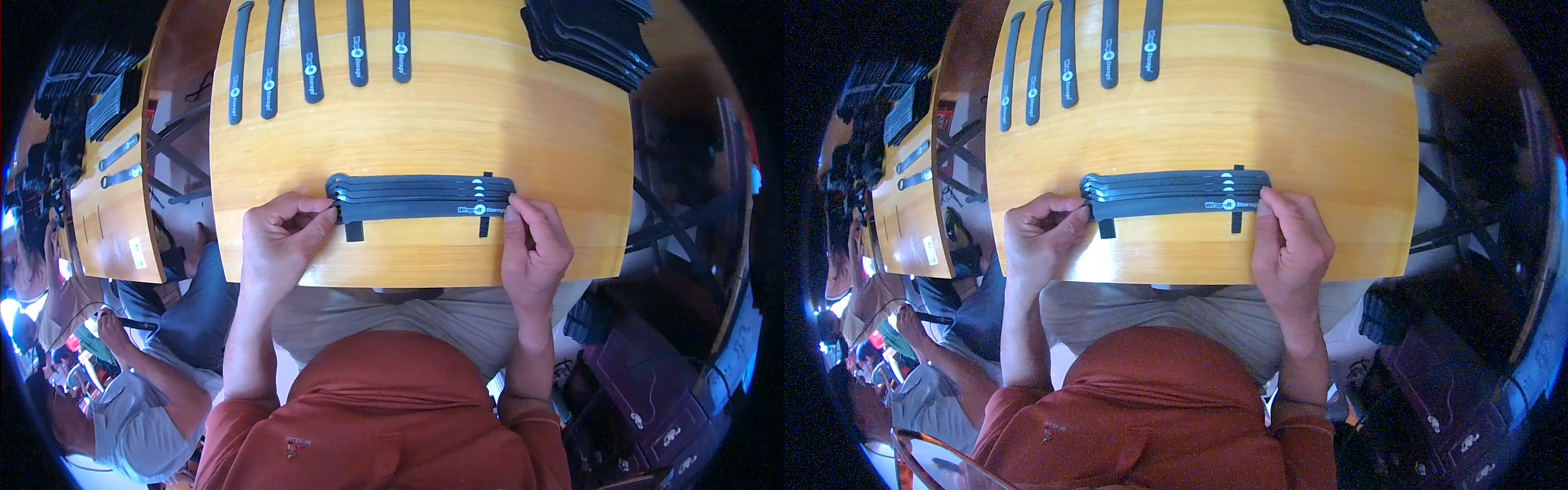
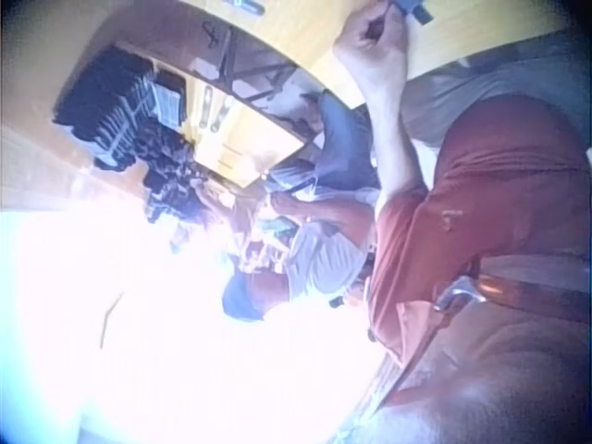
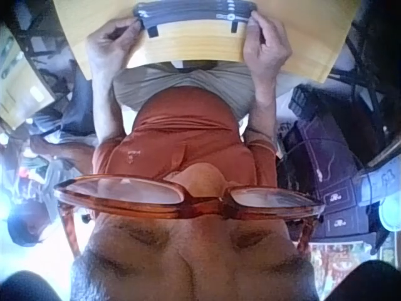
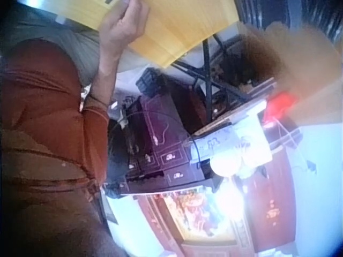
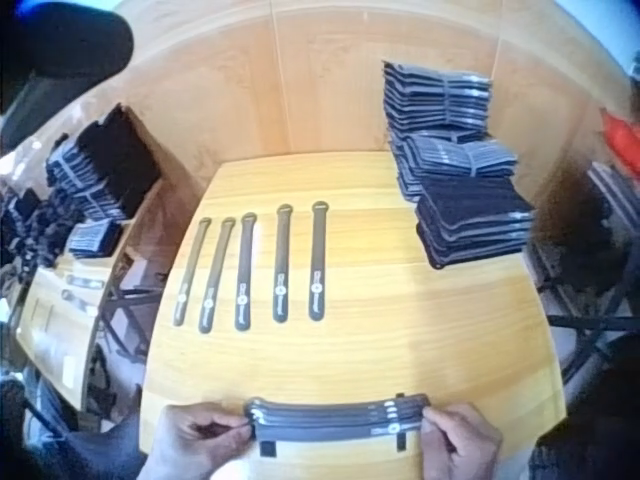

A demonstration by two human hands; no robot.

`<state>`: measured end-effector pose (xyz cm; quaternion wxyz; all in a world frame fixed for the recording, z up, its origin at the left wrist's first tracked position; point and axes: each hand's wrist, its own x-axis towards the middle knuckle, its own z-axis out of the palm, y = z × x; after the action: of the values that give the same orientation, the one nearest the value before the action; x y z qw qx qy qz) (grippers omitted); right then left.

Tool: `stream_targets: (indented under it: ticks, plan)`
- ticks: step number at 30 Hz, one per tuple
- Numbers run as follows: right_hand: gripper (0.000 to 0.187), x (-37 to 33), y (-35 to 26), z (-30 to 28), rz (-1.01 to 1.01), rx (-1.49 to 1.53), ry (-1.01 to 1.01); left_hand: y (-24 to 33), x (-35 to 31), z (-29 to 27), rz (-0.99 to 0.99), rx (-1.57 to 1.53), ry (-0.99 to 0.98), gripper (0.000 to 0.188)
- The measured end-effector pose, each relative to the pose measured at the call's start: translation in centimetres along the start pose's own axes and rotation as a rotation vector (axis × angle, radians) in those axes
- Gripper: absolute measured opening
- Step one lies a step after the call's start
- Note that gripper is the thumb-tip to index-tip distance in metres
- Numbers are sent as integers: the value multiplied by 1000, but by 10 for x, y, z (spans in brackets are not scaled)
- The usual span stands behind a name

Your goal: Inspecting, aligning, and stacking black textile straps at a manufacturing workbench.

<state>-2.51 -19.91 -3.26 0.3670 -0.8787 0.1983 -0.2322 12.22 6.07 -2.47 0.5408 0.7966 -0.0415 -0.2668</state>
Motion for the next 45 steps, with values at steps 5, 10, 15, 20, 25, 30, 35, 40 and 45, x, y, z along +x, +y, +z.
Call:
stream_targets:
  ticks: [5,10,15,20,25,30,35,40,45]
  plan:
    - [17,-1,1,0,13,16,-3,1,1,-1,14,50,-5,7]
    - [17,0,-1,-1,26,18,-13,6,0,0,6,40,-5,7]
    - [16,0,0,-2,17,10,-6,6,-1,2,22,42,11,7]
    - [16,0,-2,-2,36,23,-14,5,0,0,28,44,2,7]
    - [15,-1,1,-2,32,16,-16,4,-1,0,30,43,3,7]
    - [14,-2,0,-3,25,13,-24,0,0,-1,34,23,-6,7]
    - [12,-3,1,-3,-7,3,-15,3,0,-1,42,40,-16,7]
    - [12,-4,0,-3,-23,1,-5,1,1,-1,42,17,-23,6]
    - [12,-7,0,-3,-2,14,0,1,1,-2,59,39,-27,7]
